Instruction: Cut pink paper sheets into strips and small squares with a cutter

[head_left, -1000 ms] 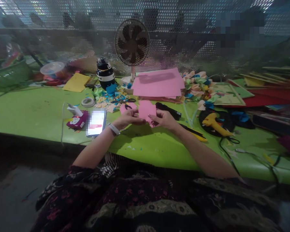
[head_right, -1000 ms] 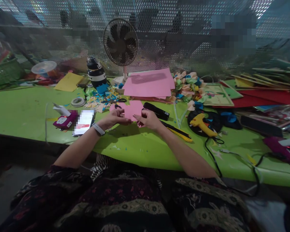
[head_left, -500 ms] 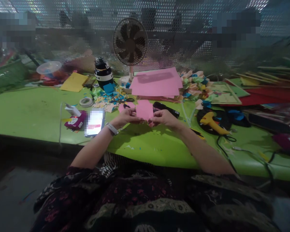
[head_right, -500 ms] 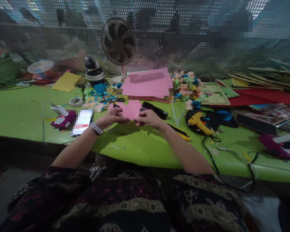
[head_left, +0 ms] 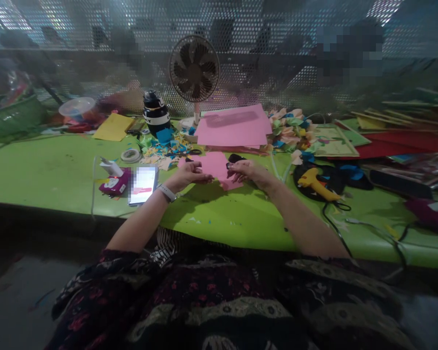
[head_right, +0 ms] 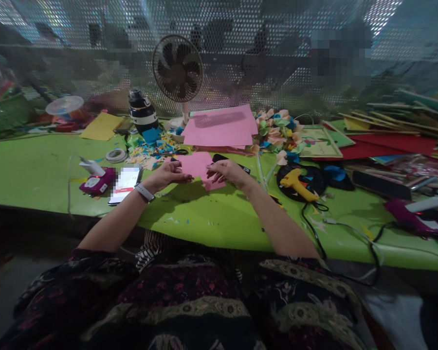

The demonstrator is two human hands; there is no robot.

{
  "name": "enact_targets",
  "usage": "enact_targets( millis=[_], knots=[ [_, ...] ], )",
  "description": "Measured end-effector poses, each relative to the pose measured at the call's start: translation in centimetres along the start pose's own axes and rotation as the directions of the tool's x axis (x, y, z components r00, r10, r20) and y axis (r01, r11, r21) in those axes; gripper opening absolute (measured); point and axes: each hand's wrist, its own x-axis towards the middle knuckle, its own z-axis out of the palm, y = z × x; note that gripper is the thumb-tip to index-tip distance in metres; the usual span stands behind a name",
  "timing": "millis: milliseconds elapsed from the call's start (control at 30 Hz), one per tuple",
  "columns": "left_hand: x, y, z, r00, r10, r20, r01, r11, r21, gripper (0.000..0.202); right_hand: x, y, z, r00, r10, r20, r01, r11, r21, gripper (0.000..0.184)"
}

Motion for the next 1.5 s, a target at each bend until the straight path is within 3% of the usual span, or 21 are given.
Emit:
enact_targets(
  millis=[167,367,500,567,700,767,867,933,1033,1233,1367,1500],
  knots=[
    [0.2,0.0,0.2,0.999,-0.025,0.048,0.023,0.999,0.049,0.046,0.0,0.0,0.9,0.994,0.042,0.105,-0.038,0.999,-0.037,0.032],
    [-2.3,1.1,-1.9,0.991,-0.125,-0.054,0.133,0.97,0.206,0.045,0.4,0.9,1.0,0.996,0.056,0.076,-0.049,0.995,-0.085,0.037],
    [-4.1,0.7,-3.0,0.986,-0.013,-0.168,0.069,0.941,0.33,0.039,0.7,1.5,2.9,0.985,0.09,0.146,-0.067,0.986,-0.154,0.042],
    [-4.1,0.2,-2.9,0.973,0.07,-0.219,0.033,0.9,0.434,0.036,0.8,1.3,3.2,0.994,0.041,0.104,-0.022,0.983,-0.185,0.041],
    [-3.3,-0.4,-2.0,0.941,0.255,-0.221,-0.032,0.72,0.694,0.04,0.2,0.0,0.2,0.999,-0.046,-0.015,0.038,0.944,-0.328,0.029],
    [-2.8,-0.4,-1.7,0.949,0.274,-0.159,-0.043,0.608,0.793,0.048,-0.9,-0.5,-2.6,0.995,-0.1,0.007,0.089,0.843,-0.53,0.022],
    [-2.2,-0.5,-1.7,0.967,0.242,-0.083,-0.055,0.513,0.857,0.06,-3.4,-0.2,-6.4,0.995,-0.097,0.02,0.074,0.586,-0.807,0.023],
    [-1.8,-0.6,-2.0,0.971,0.231,-0.066,-0.056,0.486,0.872,0.061,-5.1,0.9,-8.1,0.998,-0.062,-0.024,0.004,0.418,-0.909,0.032],
    [-1.2,-0.9,-2.3,0.973,0.219,-0.069,-0.044,0.471,0.881,0.056,-6.9,3.2,-9.0,0.998,0.0,-0.07,-0.066,0.309,-0.949,0.045],
    [-1.0,-1.0,-2.2,0.986,0.166,-0.021,-0.083,0.594,0.8,0.043,-7.7,5.0,-9.3,0.997,-0.014,-0.077,-0.068,0.325,-0.943,0.043],
    [-1.1,-0.9,-2.0,0.989,0.146,-0.025,-0.065,0.58,0.812,0.041,-7.9,4.9,-8.9,0.995,-0.097,-0.001,0.039,0.413,-0.91,0.04],
    [-1.2,-1.0,-2.0,0.991,0.128,-0.026,-0.053,0.574,0.817,0.045,-7.1,4.7,-6.7,0.98,-0.174,0.099,0.168,0.443,-0.881,0.039]
  ],
)
